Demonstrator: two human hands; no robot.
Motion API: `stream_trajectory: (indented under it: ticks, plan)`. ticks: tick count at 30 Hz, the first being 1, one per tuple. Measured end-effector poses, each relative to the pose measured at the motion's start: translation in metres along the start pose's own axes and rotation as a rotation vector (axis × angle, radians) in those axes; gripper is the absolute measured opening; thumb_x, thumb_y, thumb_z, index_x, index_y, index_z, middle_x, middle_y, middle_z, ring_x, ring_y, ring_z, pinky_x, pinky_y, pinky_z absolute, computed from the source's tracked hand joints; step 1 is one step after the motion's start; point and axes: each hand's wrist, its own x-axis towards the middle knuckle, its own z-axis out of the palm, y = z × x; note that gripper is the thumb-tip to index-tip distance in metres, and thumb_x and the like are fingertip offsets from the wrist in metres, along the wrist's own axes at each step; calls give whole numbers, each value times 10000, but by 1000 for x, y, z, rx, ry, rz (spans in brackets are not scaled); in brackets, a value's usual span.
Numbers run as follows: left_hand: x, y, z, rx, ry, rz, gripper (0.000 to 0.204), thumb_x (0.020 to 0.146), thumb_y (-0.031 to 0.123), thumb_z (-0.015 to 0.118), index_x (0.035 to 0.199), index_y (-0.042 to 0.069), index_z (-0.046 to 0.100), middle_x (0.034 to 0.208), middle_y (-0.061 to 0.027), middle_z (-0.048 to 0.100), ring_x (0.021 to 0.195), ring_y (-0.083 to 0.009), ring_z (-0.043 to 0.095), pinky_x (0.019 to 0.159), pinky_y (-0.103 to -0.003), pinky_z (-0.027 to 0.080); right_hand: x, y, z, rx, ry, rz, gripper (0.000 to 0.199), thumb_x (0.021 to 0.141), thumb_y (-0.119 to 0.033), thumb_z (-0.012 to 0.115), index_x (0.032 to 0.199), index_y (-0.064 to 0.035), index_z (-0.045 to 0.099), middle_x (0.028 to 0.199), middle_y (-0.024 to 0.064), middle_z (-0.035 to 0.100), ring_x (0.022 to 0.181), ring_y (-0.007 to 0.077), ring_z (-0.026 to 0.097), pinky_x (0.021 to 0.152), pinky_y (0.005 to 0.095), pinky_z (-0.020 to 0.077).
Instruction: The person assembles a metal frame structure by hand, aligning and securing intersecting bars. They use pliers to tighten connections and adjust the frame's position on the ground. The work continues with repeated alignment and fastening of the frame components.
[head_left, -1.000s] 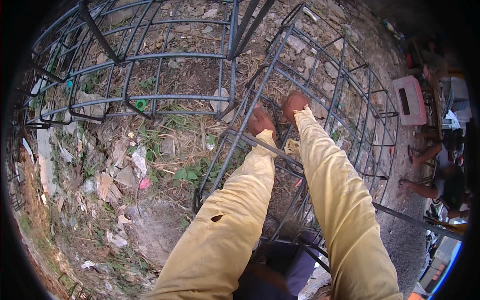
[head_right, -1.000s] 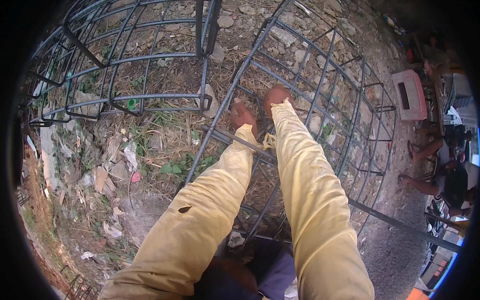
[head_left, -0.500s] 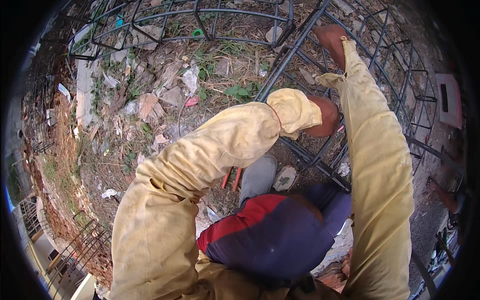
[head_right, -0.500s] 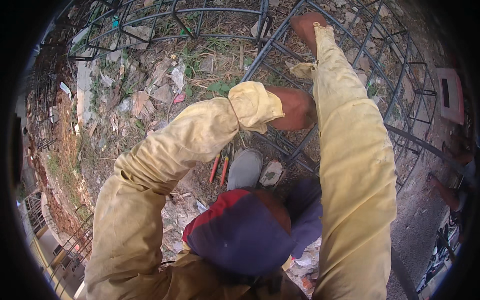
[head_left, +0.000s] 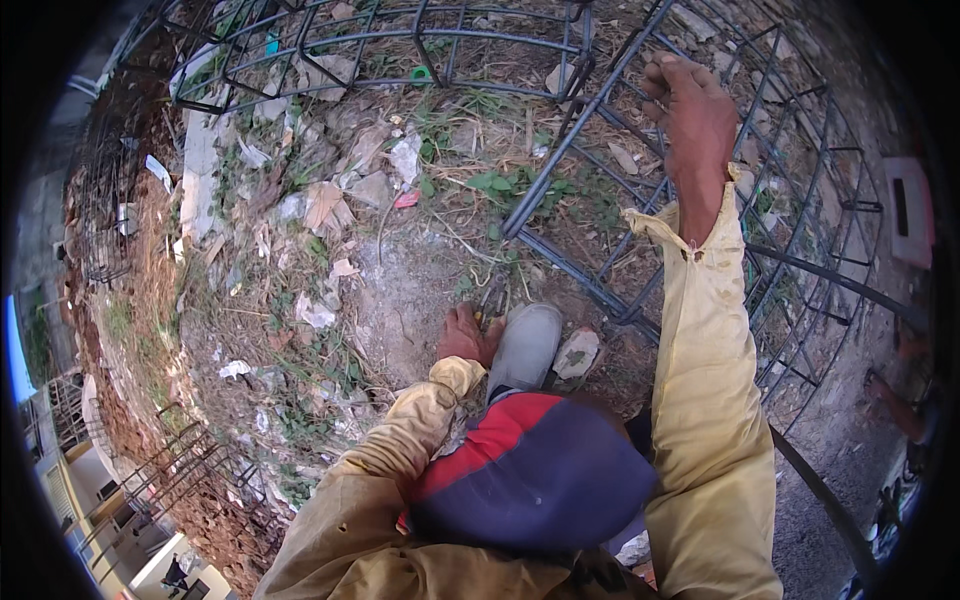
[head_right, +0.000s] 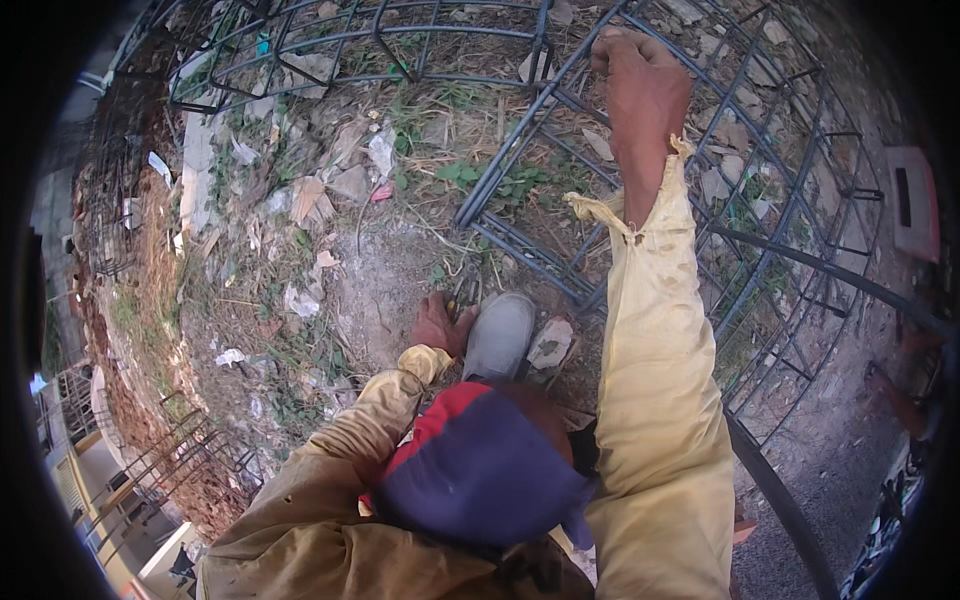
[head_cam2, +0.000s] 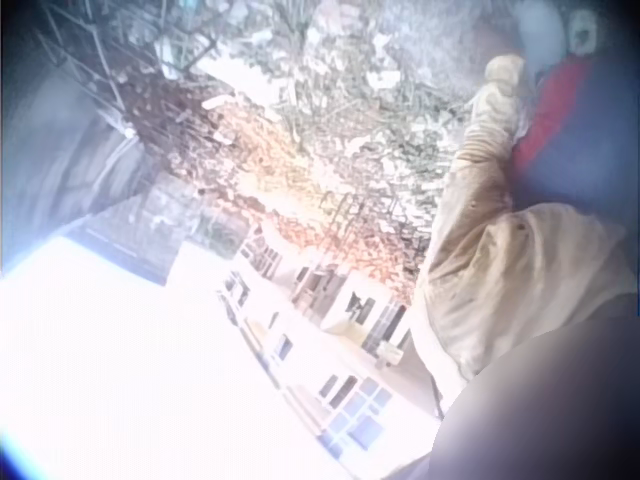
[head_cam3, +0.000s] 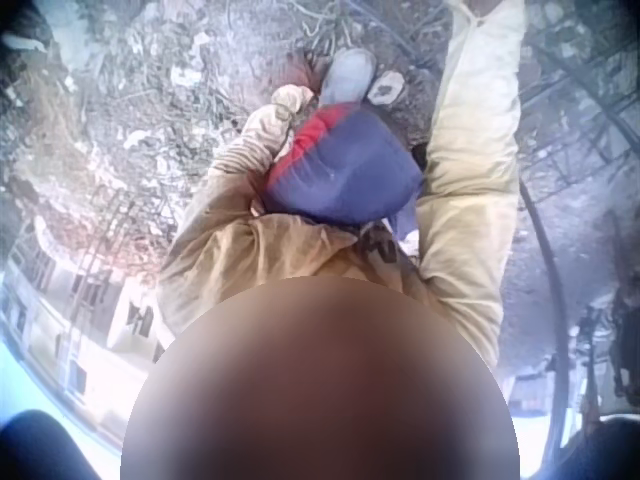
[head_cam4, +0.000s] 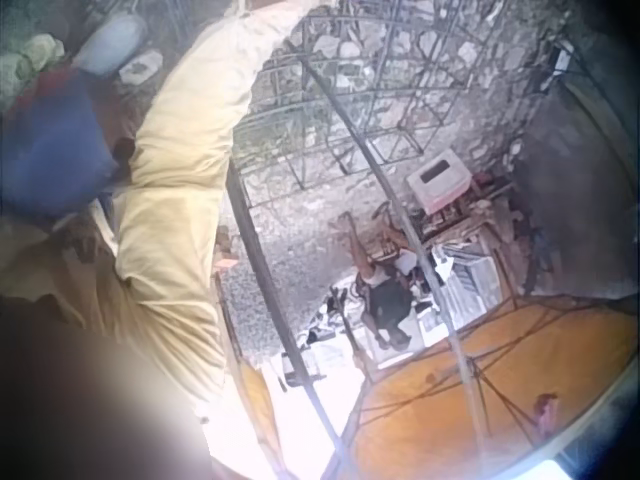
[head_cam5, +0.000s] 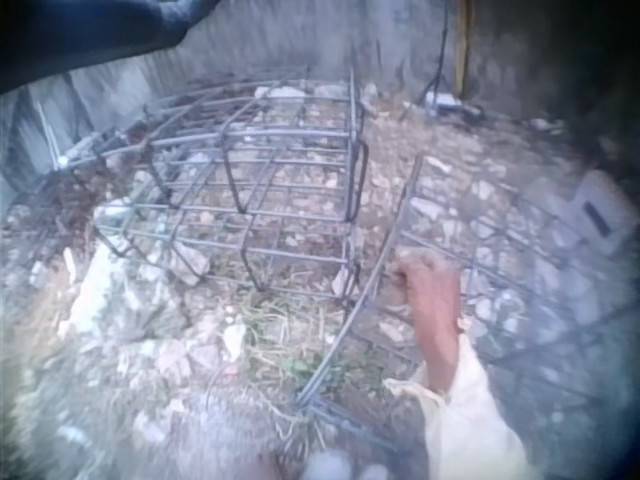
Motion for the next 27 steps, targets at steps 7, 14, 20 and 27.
stream_trajectory:
  ticks: [7,14,20,27]
  plan:
    - [17,14,27,170,14,-57,675,783,475,728,1193,13,456,1184,-228,507,1174,-410,509,917,-496,493,-58,-9,8,-80,-40,119,217,927,-165,594,1007,21,670,780,59,683,691,105,627,623,262,491]
    - [-26,-2,-40,65,-149,-125,617,736,310,722,1180,-8,435,1013,-263,634,909,-445,650,786,-521,520,-163,10,8,-289,-356,276,227,921,-217,622,1049,-31,647,765,69,655,711,156,643,661,302,511]
    - [-106,7,-172,-617,-22,-209,465,762,171,635,1142,-13,439,794,-147,598,676,-278,628,624,-393,519,-278,-6,-10,-437,-982,568,671,788,-442,737,1270,-46,492,1131,197,606,1064,321,602,921,385,468]
    - [-96,38,-270,-1604,-393,-539,243,840,113,551,1072,47,525,861,-74,560,759,-209,583,669,-347,520,-273,-96,43,-182,-1086,932,613,758,-382,761,1190,-71,457,1082,135,599,1006,289,610,857,390,459]
